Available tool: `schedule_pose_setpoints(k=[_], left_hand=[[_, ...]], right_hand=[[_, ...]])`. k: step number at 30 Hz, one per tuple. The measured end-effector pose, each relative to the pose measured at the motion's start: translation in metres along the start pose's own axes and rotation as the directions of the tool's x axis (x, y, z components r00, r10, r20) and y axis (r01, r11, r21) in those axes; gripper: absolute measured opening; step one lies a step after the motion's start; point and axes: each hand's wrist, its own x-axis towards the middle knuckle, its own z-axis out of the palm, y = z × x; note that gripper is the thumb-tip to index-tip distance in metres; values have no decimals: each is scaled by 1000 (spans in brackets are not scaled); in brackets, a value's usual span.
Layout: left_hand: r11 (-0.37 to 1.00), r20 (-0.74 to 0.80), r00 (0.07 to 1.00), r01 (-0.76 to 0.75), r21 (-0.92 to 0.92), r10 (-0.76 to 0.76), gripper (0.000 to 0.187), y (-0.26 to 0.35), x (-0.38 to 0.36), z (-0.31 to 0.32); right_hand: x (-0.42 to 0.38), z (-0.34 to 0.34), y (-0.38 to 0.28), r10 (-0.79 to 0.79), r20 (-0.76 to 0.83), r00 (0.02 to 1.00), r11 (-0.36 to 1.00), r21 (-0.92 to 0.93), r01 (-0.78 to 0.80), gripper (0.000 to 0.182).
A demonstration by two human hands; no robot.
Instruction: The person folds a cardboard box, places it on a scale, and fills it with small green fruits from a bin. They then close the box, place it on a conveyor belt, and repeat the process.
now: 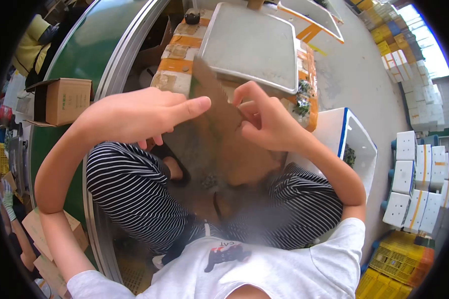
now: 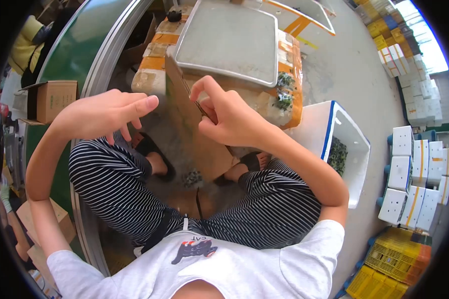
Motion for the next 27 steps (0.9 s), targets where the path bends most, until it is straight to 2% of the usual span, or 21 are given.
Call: schedule_pose_setpoints(k=[1, 3, 6, 8, 10, 12, 14, 15, 16, 17, 18, 19, 20, 22, 23, 26, 27], left_hand=[[998, 25, 997, -66, -17, 66, 86, 3, -3, -1], [967, -71, 985, -168, -190, 158, 83, 24, -14, 3], [805, -172, 926, -378, -458, 337, 75, 53, -18, -9], [692, -240, 884, -463, -554, 400, 70, 65, -1, -20], [626, -313, 868, -496, -602, 386, 66, 70, 32, -29], [722, -408, 865, -479, -500, 291, 60, 64, 76, -37], [773, -435, 875, -422, -474, 212, 56, 64, 98, -39], [810, -437, 866, -429, -400, 243, 57, 65, 100, -40], [840, -435, 859, -431, -330, 270, 59, 65, 102, -40], [875, -365, 885, -399, -274, 289, 57, 67, 105, -42], [880, -403, 866, -412, -238, 296, 55, 73, 102, -42], [887, -433, 850, -416, -203, 299, 53, 83, 94, -40], [894, -461, 834, -416, -167, 303, 53, 92, 87, -39], [931, -430, 860, -351, -103, 277, 53, 106, 85, -46], [930, -414, 863, -356, -93, 289, 55, 108, 92, -50], [927, -335, 891, -359, -106, 306, 64, 107, 116, -55], [925, -307, 900, -359, -121, 309, 66, 105, 120, -56]], right_hand=[[-4, -10, -25, -48, -94, 994, 999, 6, 49, 41], [-9, -25, -70, -157, -285, 946, 986, 0, 164, 39], [-1, -48, -106, -444, -261, 857, 890, -234, 390, 40], [19, -66, -108, -294, -332, 896, 949, 9, 315, 51], [43, -81, -100, -73, -322, 944, 909, 367, 196, 59], [68, -91, -70, 68, -290, 955, 951, 307, 26, 71], [87, -108, -30, 82, -119, 990, 906, 423, -24, 76], [92, -114, -30, 81, -28, 996, 882, 468, -59, 79], [96, -116, -29, 149, -136, 979, 917, 391, -85, 81], [99, -115, -25, 211, -244, 947, 940, 317, -128, 84], [100, -111, -24, 267, -347, 899, 949, 254, -184, 87], [99, -115, -24, 300, -307, 903, 953, 132, -272, 87], [98, -119, -17, 286, -285, 915, 952, 197, -236, 81], [84, -135, -17, 164, -112, 980, 935, 334, -119, 87], [85, -139, -7, 152, -131, 980, 899, 429, -83, 79], [92, -154, 28, 216, -125, 968, 840, 529, -119, 74], [89, -156, 29, 213, -129, 968, 831, 545, -111, 68]])
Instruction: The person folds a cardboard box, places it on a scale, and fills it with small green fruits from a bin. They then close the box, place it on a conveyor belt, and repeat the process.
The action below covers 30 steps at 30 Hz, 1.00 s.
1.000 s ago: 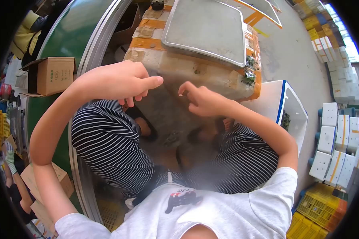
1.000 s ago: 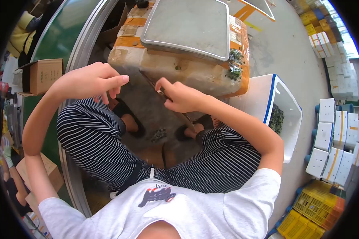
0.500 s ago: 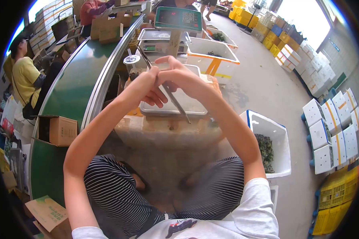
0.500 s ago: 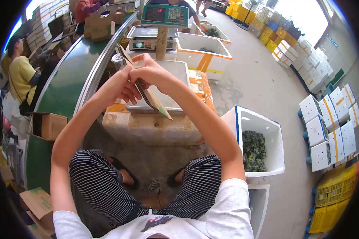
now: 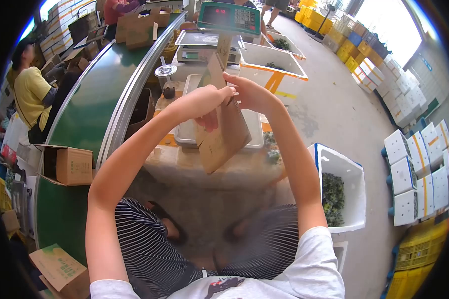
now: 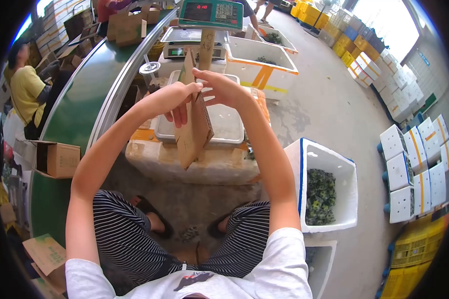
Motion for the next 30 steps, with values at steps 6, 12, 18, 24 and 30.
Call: schedule_pose_setpoints(k=[6, 12, 18, 24, 30], left_hand=[[992, -77, 997, -36, -120, 27, 69, -23, -6, 7], [862, -392, 826, -202, 466, 406, 17, -16, -30, -18], [600, -388, 473, -720, 347, 791, 27, -29, -14, -40], [569, -181, 703, -367, 736, 688, 26, -34, -13, -46], [337, -162, 412, -398, 853, 897, 35, -45, 35, -17]], right_hand=[[-9, 9, -5, -152, -83, 985, 988, 11, 154, 36], [-33, 12, -41, -523, -428, 737, 603, -797, -35, 33], [-21, -15, -23, -737, -375, 562, 447, -894, -9, 30], [-21, -11, -32, -533, -288, 795, 531, -846, 49, 36], [-17, -6, -25, -480, -92, 872, 522, -829, 199, 30]])
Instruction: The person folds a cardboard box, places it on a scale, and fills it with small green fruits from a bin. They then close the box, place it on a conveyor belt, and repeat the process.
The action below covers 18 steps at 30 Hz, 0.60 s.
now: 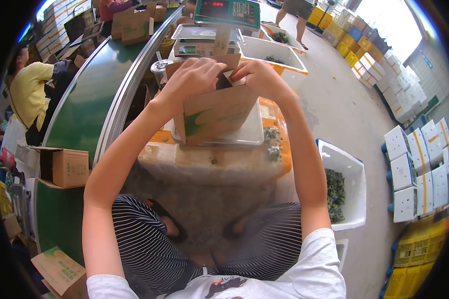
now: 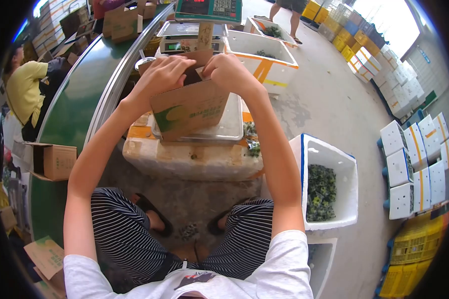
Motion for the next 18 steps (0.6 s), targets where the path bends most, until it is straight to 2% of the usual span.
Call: schedule_pose_setpoints(k=[1, 2, 4, 5, 7, 9, 10, 11, 12, 13, 16, 17, 18], left_hand=[[961, 182, 973, 179, -209, -142, 41, -2, 1, 8], [851, 385, 895, 375, -369, -227, 47, -4, 3, 21], [820, 520, 834, 424, -386, -186, 56, 7, 9, 12], [732, 608, 761, 544, -410, -226, 50, 5, 10, 13], [515, 770, 583, 758, -400, -259, 53, -2, 11, 20], [530, 650, 735, 635, -562, -193, 49, -8, 10, 23], [535, 576, 802, 560, -632, -159, 47, -12, 11, 22], [297, 517, 850, 522, -799, -104, 46, -19, 12, 19], [33, 441, 895, 444, -896, -69, 45, -24, 15, 10], [-237, 358, 932, 336, -912, -55, 45, -27, 19, -3], [257, 142, 975, 184, -949, -172, 50, -32, 23, -46], [483, 165, 969, 236, -843, -185, 53, -30, 20, -53], [679, 180, 963, 270, -682, -202, 56, -26, 14, -59]], right_hand=[[0, -3, -3, 71, 11, 997, 997, -3, -71, 29], [0, -4, -6, 144, 20, 989, 990, -5, -144, 28], [2, 8, 2, 19, -190, 982, 988, -146, -47, 25], [5, 15, 7, -57, -285, 957, 975, -221, -8, 25], [21, 26, 17, -359, -478, 802, 908, -376, 183, 31], [25, 27, 18, -376, -508, 775, 917, -325, 231, 35], [23, 25, 14, -252, -450, 857, 965, -184, 187, 35], [22, 22, 10, -133, -368, 920, 991, -46, 124, 36], [24, 22, 10, -111, -381, 918, 993, -89, 84, 34], [27, 25, 12, -87, -396, 914, 991, -127, 40, 32], [32, 32, 19, -73, -394, 916, 975, -221, -17, 27], [33, 35, 20, -76, -381, 921, 968, -249, -24, 26], [35, 36, 26, 58, -335, 940, 987, -121, -104, 28]])
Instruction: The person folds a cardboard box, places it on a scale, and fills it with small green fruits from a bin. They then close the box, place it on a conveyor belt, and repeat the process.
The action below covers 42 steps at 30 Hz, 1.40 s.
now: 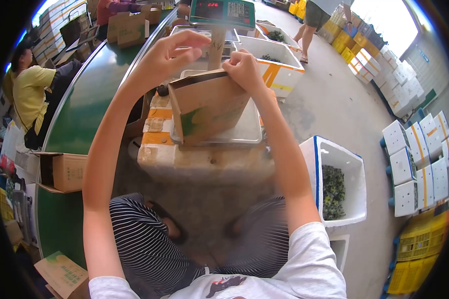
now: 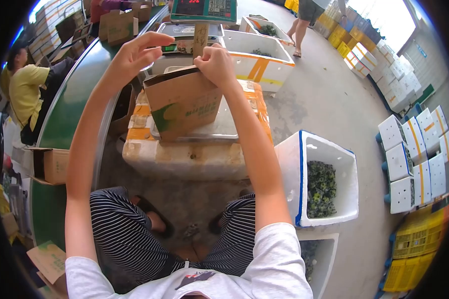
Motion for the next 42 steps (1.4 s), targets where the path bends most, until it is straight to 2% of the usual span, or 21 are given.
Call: schedule_pose_setpoints(k=[2, 5, 8, 11, 14, 16, 17, 18, 19, 20, 22, 25, 26, 28, 29, 31, 34, 37, 38, 40, 42], left_hand=[[916, -26, 994, 108, 386, -106, 73, -9, -14, 3], [744, -129, 763, 647, 167, -634, 81, -36, -43, 37], [176, 338, 325, 898, -404, -883, 92, -24, -56, 37], [164, 408, 476, 784, -599, -779, 91, -24, -63, 47], [266, 277, 603, 654, -708, -748, 88, -7, -69, 51], [507, 67, 712, 559, -656, -699, 84, -2, -63, 53], [612, -31, 755, 505, -609, -655, 82, -1, -62, 55], [832, -229, 865, 306, -463, -445, 74, -15, -62, 60], [985, -324, 931, 170, -29, -170, 74, -13, -62, 60], [911, -285, 950, 3, 413, 126, 75, -9, -63, 60], [471, 69, 894, -297, 831, 443, 69, -25, -77, 70], [197, 369, 759, -538, 820, 536, 65, -59, -95, 96], [191, 353, 748, -533, 824, 562, 65, -71, -100, 104], [183, 328, 723, -529, 828, 608, 66, -86, -111, 112], [312, 305, 799, -509, 802, 518, 72, -89, -117, 109], [548, 286, 907, -415, 726, 309, 85, -78, -121, 98], [699, 83, 992, -122, 704, 90, 114, -59, -110, 75], [941, -148, 968, 233, 248, -201, 135, -59, -83, 75], [962, -101, 972, 227, 150, -213, 139, -66, -78, 80], [962, -159, 966, 227, 151, -203, 136, -74, -76, 88], [973, -153, 977, 171, 154, -147, 131, -79, -70, 81]], right_hand=[[3, 3, 10, 217, 169, 961, 956, 161, -244, 32], [-1, 5, 12, 249, 281, 927, 850, 395, -348, 35], [-6, 2, 14, 153, 350, 924, 857, 419, -301, 38], [-13, -5, 7, 133, 305, 943, 881, 399, -254, 36], [-21, -11, 0, 30, 108, 994, 909, 410, -72, 30], [-22, -21, -6, -106, -72, 992, 881, 457, 127, 28], [-24, -28, -10, -164, -159, 974, 856, 467, 221, 26], [-26, -42, -10, -171, -109, 979, 873, 444, 202, 24], [-24, -50, -9, -179, -162, 970, 864, 446, 233, 24], [-22, -56, -9, -186, -214, 959, 855, 445, 265, 24], [-18, -65, -3, -252, -349, 903, 900, 259, 351, 28], [-15, -70, 1, -556, -305, 774, 831, -247, 499, 35], [-17, -66, 1, -572, -143, 808, 798, -328, 506, 44], [-24, -35, 9, -306, 225, 925, 911, -214, 354, 49], [-26, -21, 13, -161, 408, 899, 950, -182, 252, 51], [-20, -17, 4, -28, 410, 912, 979, -174, 109, 51], [-13, -13, -6, 67, 398, 915, 966, -254, 40, 49], [-6, -3, -25, 120, 416, 901, 946, -324, 23, 44], [-5, -4, -32, 137, 431, 892, 939, -344, 22, 43], [-6, 3, -27, -23, 49, 999, 996, -82, 27, 37], [-17, -1, -15, -225, -362, 904, 957, 90, 275, 27]])
